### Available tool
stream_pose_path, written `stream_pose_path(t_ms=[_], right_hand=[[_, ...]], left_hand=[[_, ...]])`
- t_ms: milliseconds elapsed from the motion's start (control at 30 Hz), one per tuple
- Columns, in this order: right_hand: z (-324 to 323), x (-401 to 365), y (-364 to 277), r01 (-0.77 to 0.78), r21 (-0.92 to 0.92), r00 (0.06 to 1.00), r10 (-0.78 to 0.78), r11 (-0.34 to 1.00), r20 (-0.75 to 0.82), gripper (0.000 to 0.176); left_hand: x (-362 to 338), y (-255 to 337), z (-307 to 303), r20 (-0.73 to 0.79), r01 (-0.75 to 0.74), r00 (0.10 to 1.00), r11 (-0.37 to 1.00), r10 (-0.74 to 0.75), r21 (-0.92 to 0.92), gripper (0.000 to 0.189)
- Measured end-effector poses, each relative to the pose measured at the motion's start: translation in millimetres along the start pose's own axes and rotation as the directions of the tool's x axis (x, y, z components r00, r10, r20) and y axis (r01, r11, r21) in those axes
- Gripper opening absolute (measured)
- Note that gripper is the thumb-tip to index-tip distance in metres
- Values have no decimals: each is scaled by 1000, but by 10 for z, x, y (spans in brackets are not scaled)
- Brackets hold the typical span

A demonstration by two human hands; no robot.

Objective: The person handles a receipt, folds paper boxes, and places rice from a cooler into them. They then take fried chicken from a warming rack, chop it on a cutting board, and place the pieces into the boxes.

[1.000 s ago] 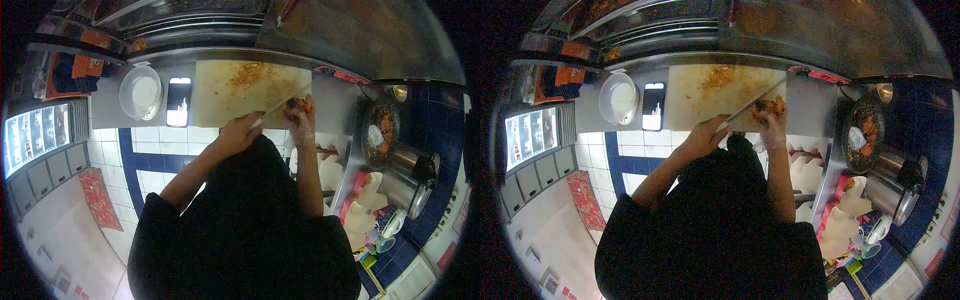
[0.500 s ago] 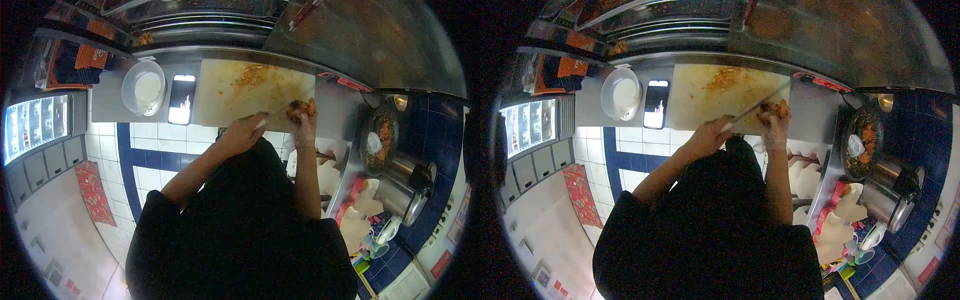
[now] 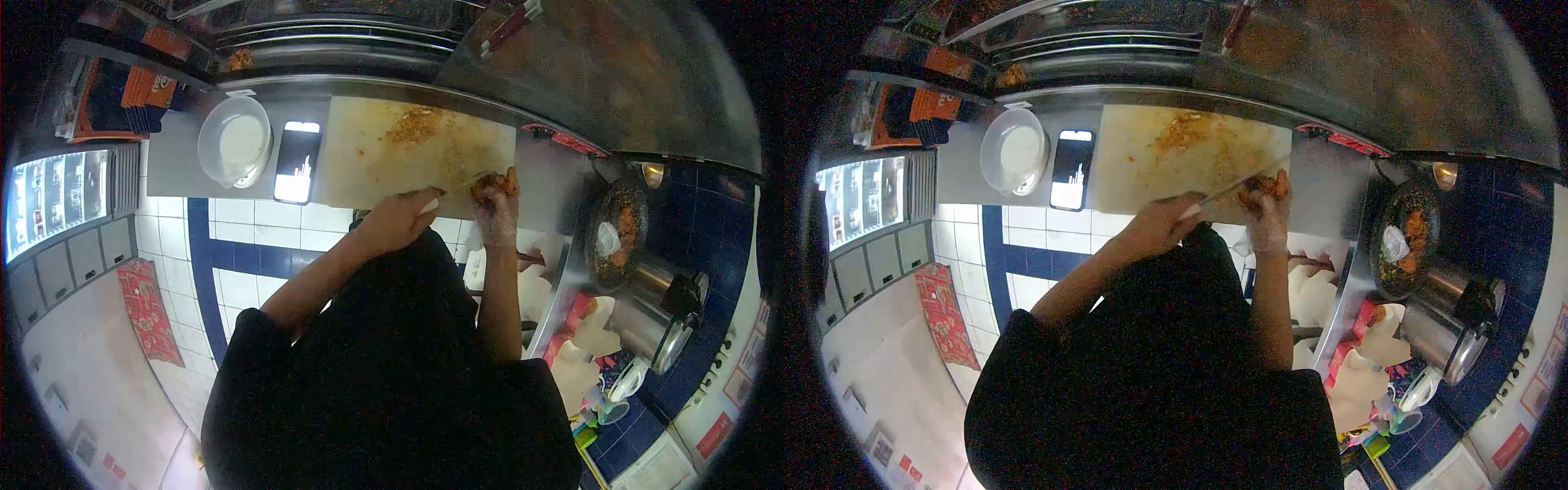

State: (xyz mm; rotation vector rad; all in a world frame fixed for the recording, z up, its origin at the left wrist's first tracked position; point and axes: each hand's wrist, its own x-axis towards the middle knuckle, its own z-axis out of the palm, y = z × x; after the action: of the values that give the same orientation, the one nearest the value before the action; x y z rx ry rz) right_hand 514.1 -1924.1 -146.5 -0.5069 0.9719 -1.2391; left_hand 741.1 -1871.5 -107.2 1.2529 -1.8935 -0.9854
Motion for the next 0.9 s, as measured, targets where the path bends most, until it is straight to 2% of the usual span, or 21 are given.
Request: stream_pose_path(t_ms=[67,133,200,233,300,333,400,467,500,567,633,700,767,900], right_hand=[[115,-74,-44,-15,-35,1000,14,999,-24,70],[114,-68,-66,-14,-70,999,11,997,-44,70],[-13,-21,-26,22,-12,1000,-22,1000,16,72],[45,-31,-57,23,-12,1000,-23,1000,15,72],[154,-90,-95,-38,7,995,38,999,-92,64],[142,-85,-75,-39,7,995,40,999,-92,64],[108,-13,-32,42,25,999,-41,999,-20,63],[-2,29,-35,26,-22,1000,-26,999,0,66],[-71,15,-13,-1,-73,1000,2,997,12,70],[-45,27,37,-1,-9,998,2,1000,56,71],[-21,53,10,10,53,994,-16,999,108,72],[-14,21,-34,-2,-10,1000,2,1000,8,73],[81,-37,-68,-17,21,1000,18,1000,-24,68],[58,-47,-32,-43,103,999,46,994,-27,64]], left_hand=[[24,-42,62,-6,145,989,988,-145,54,35],[-23,-30,39,5,98,995,994,-98,38,35],[15,-3,3,16,44,999,999,-44,22,35],[25,22,-16,8,75,997,997,-75,-8,34],[-15,2,25,4,116,993,992,-116,-41,34],[0,-32,60,55,138,989,990,-137,-19,37],[13,-84,81,98,149,984,989,-149,8,39],[-18,-19,-19,52,59,997,997,-56,-42,39],[-6,-21,-20,55,62,997,997,-60,-41,39],[47,-27,3,128,276,957,955,-261,-113,38],[16,-20,-34,153,245,963,959,-224,-141,39],[37,-5,-66,180,212,967,963,-182,-165,39],[39,55,-74,66,207,978,959,-198,-194,33],[40,-41,39,84,161,985,980,-152,-117,33]])
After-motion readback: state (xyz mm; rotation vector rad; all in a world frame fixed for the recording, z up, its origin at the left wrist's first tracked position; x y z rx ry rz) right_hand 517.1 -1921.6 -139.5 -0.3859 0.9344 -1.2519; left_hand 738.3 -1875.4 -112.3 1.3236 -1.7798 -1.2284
